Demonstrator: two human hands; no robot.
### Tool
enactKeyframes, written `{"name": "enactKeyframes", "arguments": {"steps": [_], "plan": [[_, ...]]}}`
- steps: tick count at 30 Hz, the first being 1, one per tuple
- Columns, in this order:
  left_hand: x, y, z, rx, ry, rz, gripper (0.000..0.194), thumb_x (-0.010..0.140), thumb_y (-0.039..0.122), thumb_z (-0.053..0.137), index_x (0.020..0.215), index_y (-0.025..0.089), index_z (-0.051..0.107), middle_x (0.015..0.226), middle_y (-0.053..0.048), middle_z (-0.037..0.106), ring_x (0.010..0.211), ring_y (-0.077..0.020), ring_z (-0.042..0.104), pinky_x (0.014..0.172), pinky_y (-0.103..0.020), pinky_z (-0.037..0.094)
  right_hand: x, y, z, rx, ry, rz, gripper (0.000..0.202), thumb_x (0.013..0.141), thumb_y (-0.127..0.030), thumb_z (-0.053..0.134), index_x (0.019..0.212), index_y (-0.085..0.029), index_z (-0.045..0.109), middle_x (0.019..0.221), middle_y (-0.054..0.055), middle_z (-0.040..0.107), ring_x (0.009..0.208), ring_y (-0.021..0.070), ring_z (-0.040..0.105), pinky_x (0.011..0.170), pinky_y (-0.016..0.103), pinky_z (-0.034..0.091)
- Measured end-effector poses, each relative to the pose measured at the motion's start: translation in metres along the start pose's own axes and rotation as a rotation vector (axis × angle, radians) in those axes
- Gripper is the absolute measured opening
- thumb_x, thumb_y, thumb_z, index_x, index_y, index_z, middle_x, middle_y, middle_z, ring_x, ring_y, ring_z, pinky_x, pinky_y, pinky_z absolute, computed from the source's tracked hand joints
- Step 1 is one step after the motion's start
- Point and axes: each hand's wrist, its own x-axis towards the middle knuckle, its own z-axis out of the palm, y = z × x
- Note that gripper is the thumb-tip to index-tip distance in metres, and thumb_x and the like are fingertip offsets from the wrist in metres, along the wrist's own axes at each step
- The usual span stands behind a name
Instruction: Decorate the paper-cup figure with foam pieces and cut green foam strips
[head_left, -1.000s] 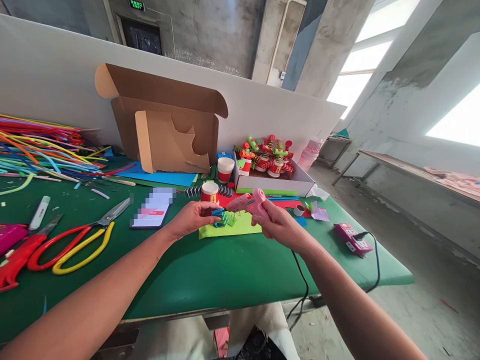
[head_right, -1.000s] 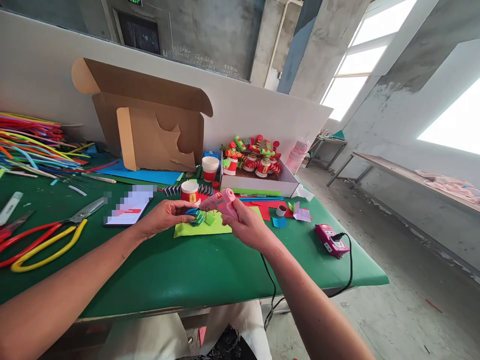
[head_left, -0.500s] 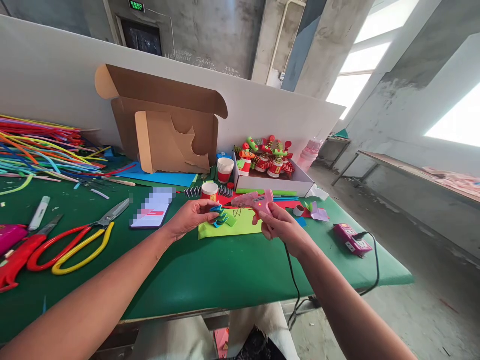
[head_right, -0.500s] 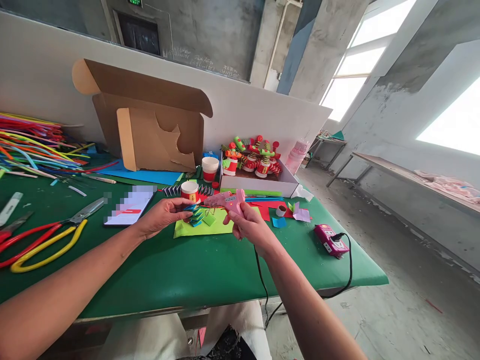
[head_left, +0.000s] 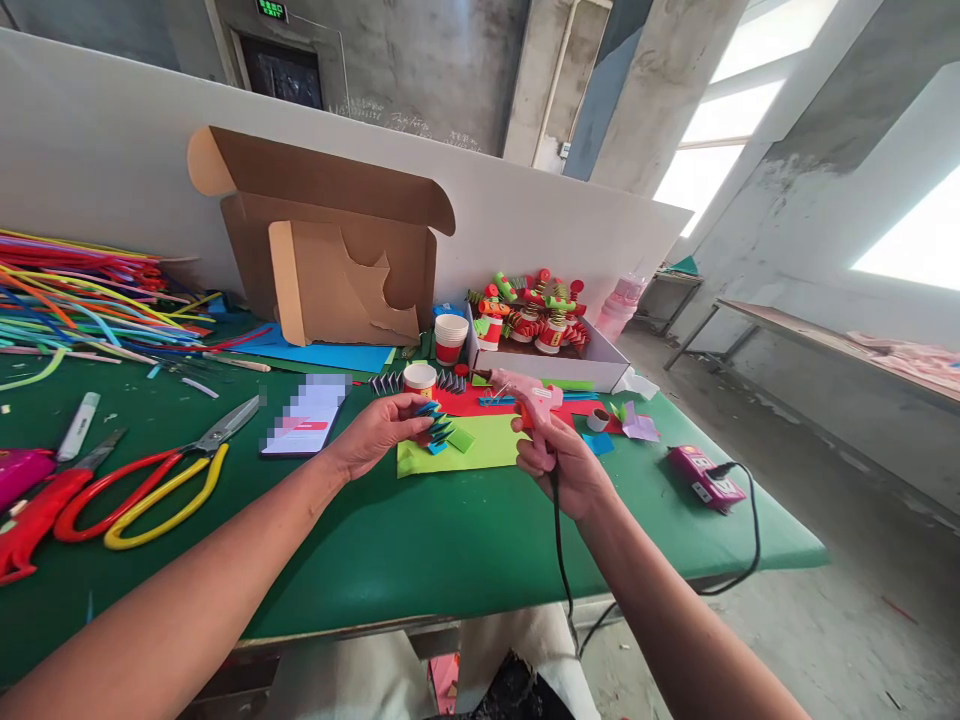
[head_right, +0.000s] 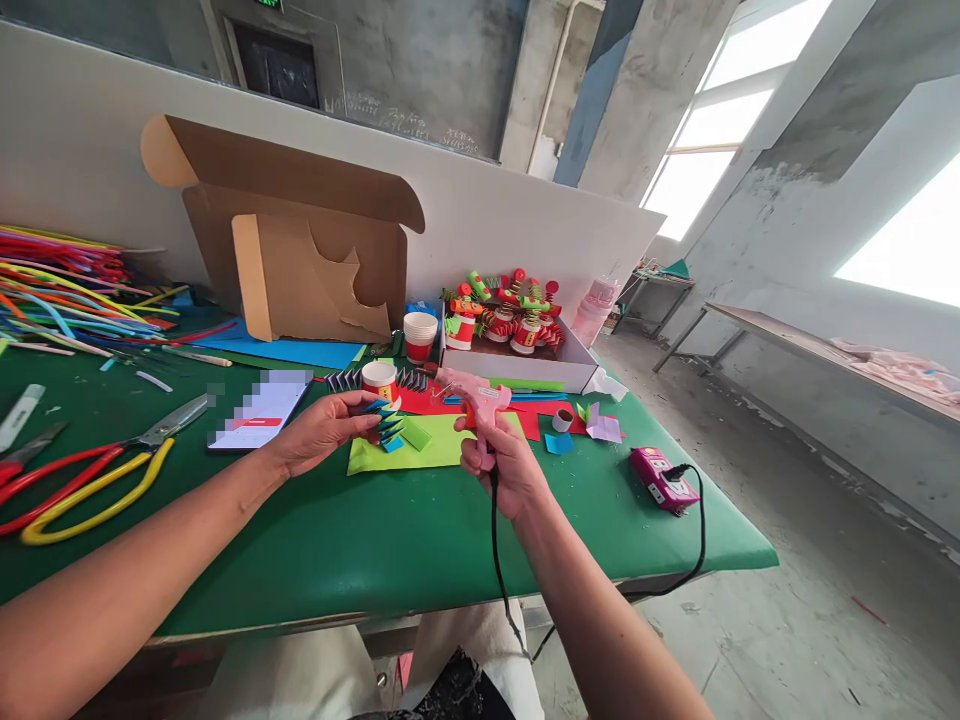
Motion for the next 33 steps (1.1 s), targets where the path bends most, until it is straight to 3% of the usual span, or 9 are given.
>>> {"name": "enactKeyframes", "arguments": {"steps": [5, 11, 17, 22, 24, 26, 29, 31, 33], "plan": [[0.000, 0.000, 0.000, 0.022, 0.029, 0.002, 0.051, 0.064, 0.045, 0.085, 0.103, 0.017, 0.067, 0.092, -0.003, 0.070, 0.070, -0.0142, 0.062, 0.074, -0.035, 0.054, -0.011, 0.001, -0.013, -0.076, -0.015, 0.080, 0.031, 0.071, -0.039, 0.077, 0.087, -0.019, 0.059, 0.074, -0.002, 0.062, 0.042, 0.0037, 0.026, 0.041, 0.023, 0.022], [-0.003, 0.004, 0.002, 0.021, 0.007, -0.009, 0.049, 0.064, 0.046, 0.085, 0.098, 0.016, 0.068, 0.087, -0.003, 0.070, 0.069, -0.0150, 0.063, 0.072, -0.036, 0.055, -0.034, -0.010, -0.064, -0.324, -0.068, 0.205, 0.027, 0.068, -0.036, 0.078, 0.079, -0.016, 0.065, 0.042, -0.009, 0.043, 0.038, 0.0052, 0.031, 0.041, 0.022, 0.024], [-0.003, 0.003, 0.001, 0.028, 0.018, 0.003, 0.047, 0.064, 0.047, 0.084, 0.097, 0.016, 0.069, 0.088, -0.003, 0.070, 0.068, -0.0145, 0.061, 0.072, -0.036, 0.055, -0.053, -0.035, -0.121, -0.546, 0.138, 0.284, 0.027, 0.067, -0.039, 0.078, 0.074, -0.016, 0.066, 0.048, -0.004, 0.050, 0.042, 0.0068, 0.036, 0.041, 0.023, 0.029], [-0.003, 0.000, 0.001, 0.073, 0.026, 0.010, 0.049, 0.064, 0.049, 0.084, 0.098, 0.017, 0.069, 0.087, -0.004, 0.070, 0.067, -0.0152, 0.062, 0.071, -0.037, 0.056, -0.059, -0.040, -0.146, -0.722, 0.243, 0.345, 0.039, 0.064, -0.051, 0.078, 0.075, -0.020, 0.058, 0.071, 0.004, 0.065, 0.051, 0.0102, 0.048, 0.048, 0.025, 0.039], [-0.003, 0.000, 0.001, 0.080, 0.032, 0.015, 0.049, 0.064, 0.049, 0.084, 0.098, 0.017, 0.069, 0.087, -0.003, 0.070, 0.067, -0.0152, 0.062, 0.072, -0.037, 0.056, -0.058, -0.039, -0.147, -0.923, 0.277, 0.343, 0.038, 0.070, -0.055, 0.071, 0.071, -0.021, 0.054, 0.067, 0.002, 0.061, 0.055, 0.0131, 0.051, 0.051, 0.027, 0.041], [-0.003, -0.001, 0.002, 0.079, 0.034, 0.017, 0.050, 0.064, 0.048, 0.084, 0.100, 0.017, 0.068, 0.088, -0.003, 0.070, 0.067, -0.0154, 0.062, 0.073, -0.037, 0.056, -0.056, -0.041, -0.143, -1.275, 0.314, 0.286, 0.038, 0.078, -0.053, 0.063, 0.061, -0.023, 0.047, 0.057, 0.000, 0.053, 0.056, 0.0158, 0.050, 0.053, 0.028, 0.039], [-0.003, -0.001, 0.003, 0.066, 0.027, 0.005, 0.050, 0.063, 0.047, 0.085, 0.100, 0.017, 0.069, 0.089, -0.004, 0.071, 0.070, -0.0161, 0.063, 0.075, -0.038, 0.056, -0.052, -0.048, -0.121, -1.723, 0.406, 0.114, 0.043, 0.081, -0.050, 0.060, 0.053, -0.023, 0.043, 0.051, 0.001, 0.049, 0.058, 0.0193, 0.051, 0.054, 0.030, 0.033], [-0.003, 0.000, 0.003, 0.061, 0.007, -0.001, 0.050, 0.062, 0.046, 0.085, 0.100, 0.017, 0.070, 0.092, -0.005, 0.072, 0.072, -0.0167, 0.063, 0.077, -0.039, 0.056, -0.046, -0.050, -0.094, -1.705, 0.429, -0.047, 0.037, 0.082, -0.051, 0.060, 0.060, -0.023, 0.050, 0.056, 0.002, 0.055, 0.059, 0.0199, 0.053, 0.054, 0.029, 0.034], [-0.003, 0.001, 0.004, 0.069, -0.017, 0.000, 0.051, 0.062, 0.047, 0.086, 0.101, 0.018, 0.071, 0.094, -0.006, 0.072, 0.074, -0.0182, 0.064, 0.078, -0.040, 0.056, -0.034, -0.045, -0.061, -1.471, 0.261, -0.236, 0.030, 0.087, -0.048, 0.055, 0.071, -0.023, 0.058, 0.062, 0.001, 0.061, 0.059, 0.0178, 0.055, 0.058, 0.029, 0.039]]}}
